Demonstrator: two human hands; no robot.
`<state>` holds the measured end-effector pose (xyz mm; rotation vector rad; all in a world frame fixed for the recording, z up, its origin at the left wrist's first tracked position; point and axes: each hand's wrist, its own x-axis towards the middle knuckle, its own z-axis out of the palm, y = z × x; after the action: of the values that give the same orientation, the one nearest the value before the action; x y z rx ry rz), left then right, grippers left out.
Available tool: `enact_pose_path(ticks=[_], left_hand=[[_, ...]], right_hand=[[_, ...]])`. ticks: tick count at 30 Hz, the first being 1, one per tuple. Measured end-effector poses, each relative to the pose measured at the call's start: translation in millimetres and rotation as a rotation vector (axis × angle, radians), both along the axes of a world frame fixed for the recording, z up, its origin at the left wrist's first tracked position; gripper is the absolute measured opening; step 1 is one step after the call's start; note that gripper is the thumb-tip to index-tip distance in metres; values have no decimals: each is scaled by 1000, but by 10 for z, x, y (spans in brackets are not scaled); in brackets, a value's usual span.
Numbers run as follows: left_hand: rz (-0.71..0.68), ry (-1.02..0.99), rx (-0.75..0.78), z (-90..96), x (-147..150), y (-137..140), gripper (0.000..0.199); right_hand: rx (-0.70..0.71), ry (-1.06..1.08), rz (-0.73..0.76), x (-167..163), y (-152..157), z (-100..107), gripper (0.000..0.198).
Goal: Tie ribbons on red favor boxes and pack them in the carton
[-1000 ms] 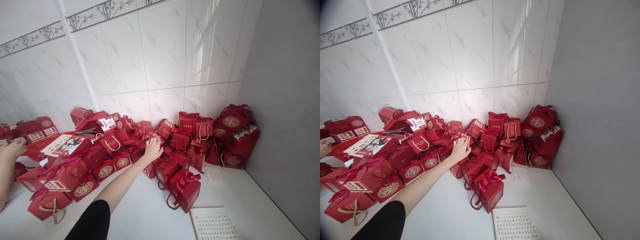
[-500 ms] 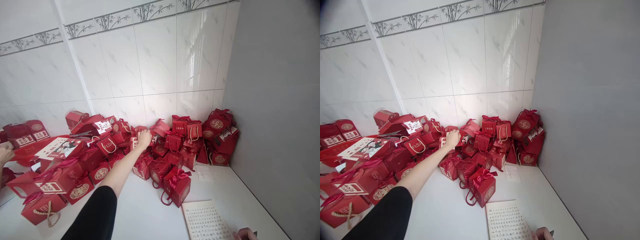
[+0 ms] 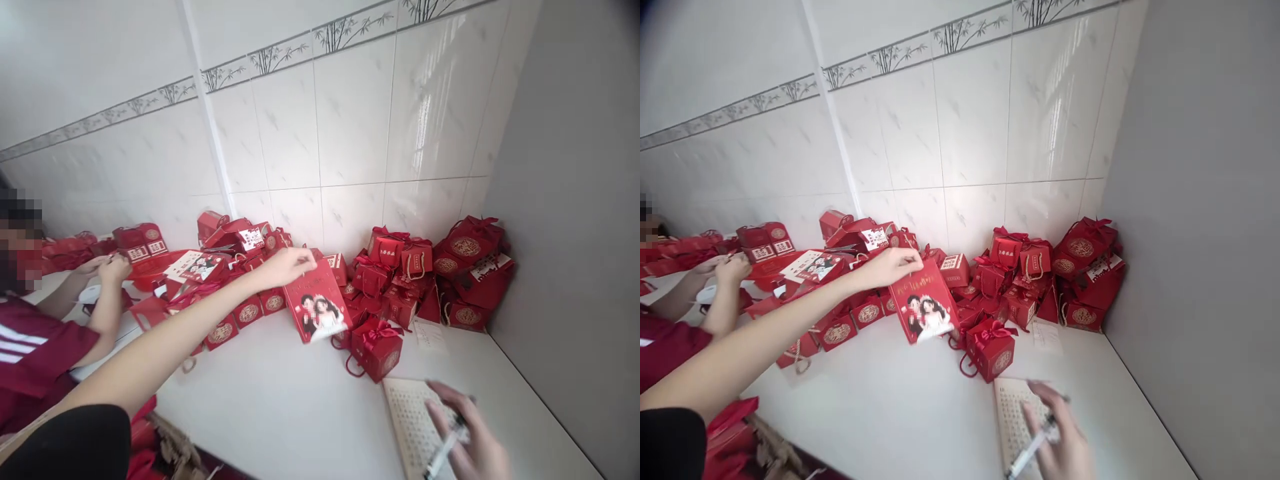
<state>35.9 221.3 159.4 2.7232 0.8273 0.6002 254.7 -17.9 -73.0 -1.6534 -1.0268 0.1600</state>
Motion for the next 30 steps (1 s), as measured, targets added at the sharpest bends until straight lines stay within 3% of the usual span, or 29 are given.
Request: enact_pose_path(ticks=[4, 8, 13, 16, 22, 26, 30], left_hand=[[-187, 143, 32, -242, -49, -716, 23], [-192, 3, 2, -360, -217, -1103, 18], [-27, -350, -327, -407, -494, -1171, 21], [5, -445, -429, -452, -527, -1175, 20], [4, -605, -458, -507, -427, -1223, 31], [4, -627, -320, -521, -363, -1264, 28], [-14, -662, -244, -551, -319, -1334, 13]], right_hand=[[142, 57, 448, -542, 402, 622, 48], [154, 203, 621, -863, 536, 964, 30], [171, 372, 689, -936, 439, 993, 28], [137, 314, 729, -947, 387, 1002, 27], [120, 192, 835, -958, 324, 1096, 24], [240, 136, 658, -980, 338, 1170, 18], [291, 54, 561, -1046, 376, 1262, 16]])
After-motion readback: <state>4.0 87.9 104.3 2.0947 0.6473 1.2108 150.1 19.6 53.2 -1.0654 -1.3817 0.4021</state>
